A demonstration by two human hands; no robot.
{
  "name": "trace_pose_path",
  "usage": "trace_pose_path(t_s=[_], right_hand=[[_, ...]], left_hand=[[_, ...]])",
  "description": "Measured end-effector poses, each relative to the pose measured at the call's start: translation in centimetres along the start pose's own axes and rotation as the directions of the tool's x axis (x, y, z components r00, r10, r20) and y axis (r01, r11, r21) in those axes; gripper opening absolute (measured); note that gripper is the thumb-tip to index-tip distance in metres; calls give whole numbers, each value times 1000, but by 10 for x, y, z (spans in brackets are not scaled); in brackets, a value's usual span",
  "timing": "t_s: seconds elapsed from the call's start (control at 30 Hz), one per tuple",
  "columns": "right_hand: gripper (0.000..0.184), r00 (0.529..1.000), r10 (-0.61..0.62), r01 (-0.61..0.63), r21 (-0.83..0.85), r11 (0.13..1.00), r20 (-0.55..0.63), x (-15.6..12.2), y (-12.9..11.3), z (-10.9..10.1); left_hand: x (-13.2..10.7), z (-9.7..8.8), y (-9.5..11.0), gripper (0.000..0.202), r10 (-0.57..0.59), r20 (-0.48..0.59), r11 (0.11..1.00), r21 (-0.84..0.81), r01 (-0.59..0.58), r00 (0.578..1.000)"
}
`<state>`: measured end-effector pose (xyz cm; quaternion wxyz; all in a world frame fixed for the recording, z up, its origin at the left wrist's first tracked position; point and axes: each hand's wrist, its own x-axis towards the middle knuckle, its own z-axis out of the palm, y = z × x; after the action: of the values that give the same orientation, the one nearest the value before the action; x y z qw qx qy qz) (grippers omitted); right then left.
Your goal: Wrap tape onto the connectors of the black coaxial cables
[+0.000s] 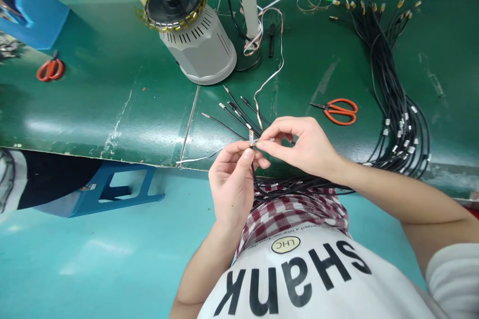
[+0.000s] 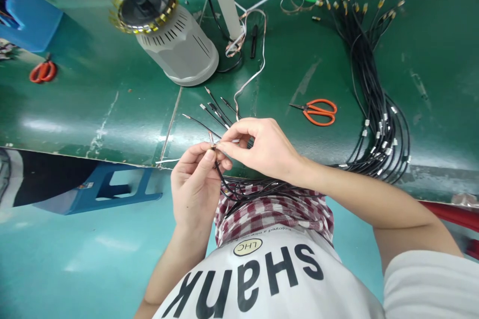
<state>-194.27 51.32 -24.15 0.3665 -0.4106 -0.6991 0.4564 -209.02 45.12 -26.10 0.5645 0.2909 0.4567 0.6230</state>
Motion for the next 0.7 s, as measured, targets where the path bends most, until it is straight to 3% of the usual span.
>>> trace_pose_path(t_s=[0.33,0.7], right_hand=[[14,997,72,-73,89,993,22,4,10,4],[11,998,34,-39,79,996,53,3,7,2]], left_hand=[[1,-5,-4,9,-119,30,987,-103,121,992],[0,-7,-5,12,-164,29,972,-167,167,986]])
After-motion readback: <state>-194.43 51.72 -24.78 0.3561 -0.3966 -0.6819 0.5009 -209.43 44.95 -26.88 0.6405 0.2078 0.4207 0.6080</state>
